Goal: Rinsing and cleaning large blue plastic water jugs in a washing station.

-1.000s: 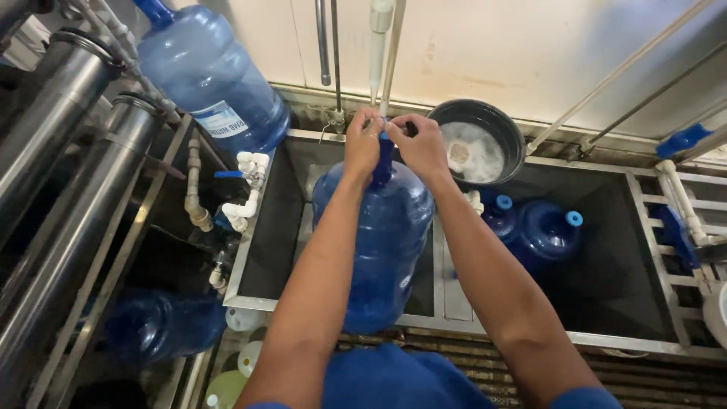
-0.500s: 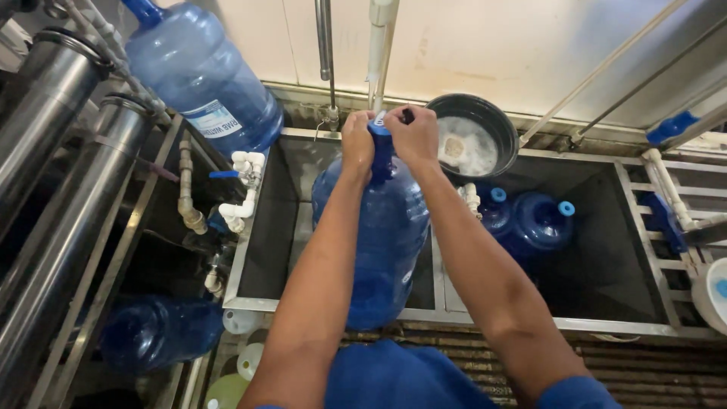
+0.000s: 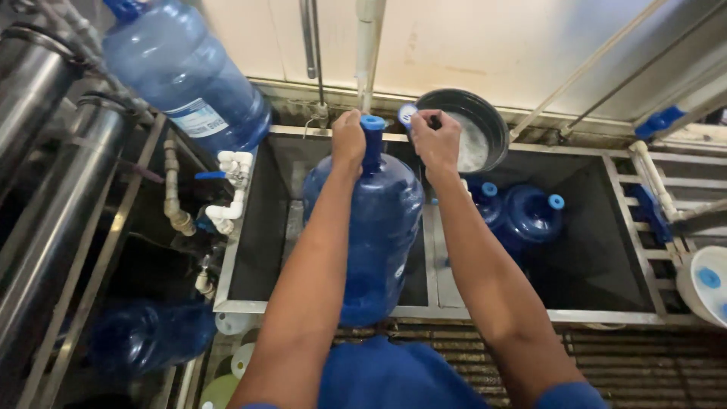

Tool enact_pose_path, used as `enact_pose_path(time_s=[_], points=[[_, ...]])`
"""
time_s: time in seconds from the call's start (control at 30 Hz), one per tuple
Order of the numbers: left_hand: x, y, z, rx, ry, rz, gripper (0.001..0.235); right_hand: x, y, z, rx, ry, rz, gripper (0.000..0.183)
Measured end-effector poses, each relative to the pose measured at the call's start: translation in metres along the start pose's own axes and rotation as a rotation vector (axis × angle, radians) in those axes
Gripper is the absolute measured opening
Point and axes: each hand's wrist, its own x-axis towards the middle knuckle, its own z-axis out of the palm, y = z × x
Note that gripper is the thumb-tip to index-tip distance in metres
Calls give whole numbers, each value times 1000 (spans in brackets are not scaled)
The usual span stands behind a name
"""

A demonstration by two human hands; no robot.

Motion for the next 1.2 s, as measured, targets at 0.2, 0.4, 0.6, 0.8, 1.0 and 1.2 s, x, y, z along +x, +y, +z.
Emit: enact_pose_path(time_s=[0.2, 0.4, 0.6, 0.8, 1.0, 1.2], points=[[-39, 25, -8, 43, -38, 140, 35, 14, 49, -34, -152, 51, 115, 9], [-98, 72, -18, -40, -87, 163, 31, 21, 92, -32, -328, -68, 123, 16], [-116, 85, -18, -25, -68, 135, 31, 42, 138, -25, -426, -274, 58, 38], [-123, 89, -18, -57, -82, 125, 31, 40, 118, -17, -602, -311, -60, 24], [-127, 91, -18, -38, -77, 123, 32, 38, 86, 15, -780, -481, -87, 23], [-131, 91, -21, -36, -74, 166, 31, 33, 45, 43, -663, -627, -197, 25]])
